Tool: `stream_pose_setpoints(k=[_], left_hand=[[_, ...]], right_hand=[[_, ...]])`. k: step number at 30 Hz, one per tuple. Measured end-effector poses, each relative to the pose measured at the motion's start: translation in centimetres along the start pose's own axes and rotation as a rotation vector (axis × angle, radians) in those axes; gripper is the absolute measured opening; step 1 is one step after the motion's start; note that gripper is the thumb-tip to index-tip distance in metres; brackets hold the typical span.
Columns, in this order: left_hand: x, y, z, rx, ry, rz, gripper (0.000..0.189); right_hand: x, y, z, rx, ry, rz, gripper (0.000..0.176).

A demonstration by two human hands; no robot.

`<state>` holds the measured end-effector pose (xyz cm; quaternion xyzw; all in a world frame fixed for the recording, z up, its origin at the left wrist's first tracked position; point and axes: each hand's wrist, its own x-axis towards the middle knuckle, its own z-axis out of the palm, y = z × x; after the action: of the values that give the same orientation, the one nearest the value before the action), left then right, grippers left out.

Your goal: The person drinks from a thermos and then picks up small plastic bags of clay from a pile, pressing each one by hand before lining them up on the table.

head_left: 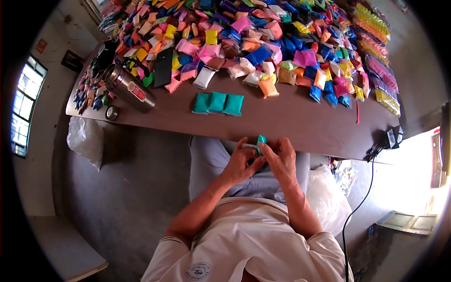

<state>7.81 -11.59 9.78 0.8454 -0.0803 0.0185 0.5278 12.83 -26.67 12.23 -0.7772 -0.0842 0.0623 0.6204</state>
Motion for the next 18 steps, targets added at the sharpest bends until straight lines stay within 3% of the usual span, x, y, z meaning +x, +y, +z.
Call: stream_pose_setpoints(k=[2, 6, 9, 11, 13, 18], left_hand=[[0.1, 0.4, 0.6, -0.004, 0.043, 0.049, 0.021], [0.2, 0.3, 0.9, 0.037, 0.112, 0.175, 0.022], [-0.1, 0.0, 0.1, -0.12, 0.073, 0.079, 0.024], [0.0, -0.1, 0.0, -0.227, 0.101, 0.047, 0.025], [-0.1, -0.2, 0.0, -0.337, 0.126, 0.011, 0.027], [0.1, 0.1, 0.6, -0.121, 0.144, 0.062, 0.027]], right_hand=[[0.1, -1.0, 0.0, -0.103, 0.006, -0.029, 0.028], [0.3, 0.0, 0.2, -0.26, -0.01, -0.057, 0.025], [0.2, 0.9, -0.3, -0.022, -0.016, -0.079, 0.027], [-0.1, 1.4, -0.9, 0.343, -0.001, -0.018, 0.028], [-0.6, 2.1, -1.2, 0.338, 0.0, 0.027, 0.027], [-1.0, 2.2, -0.9, 0.457, 0.083, 0.043, 0.028]])
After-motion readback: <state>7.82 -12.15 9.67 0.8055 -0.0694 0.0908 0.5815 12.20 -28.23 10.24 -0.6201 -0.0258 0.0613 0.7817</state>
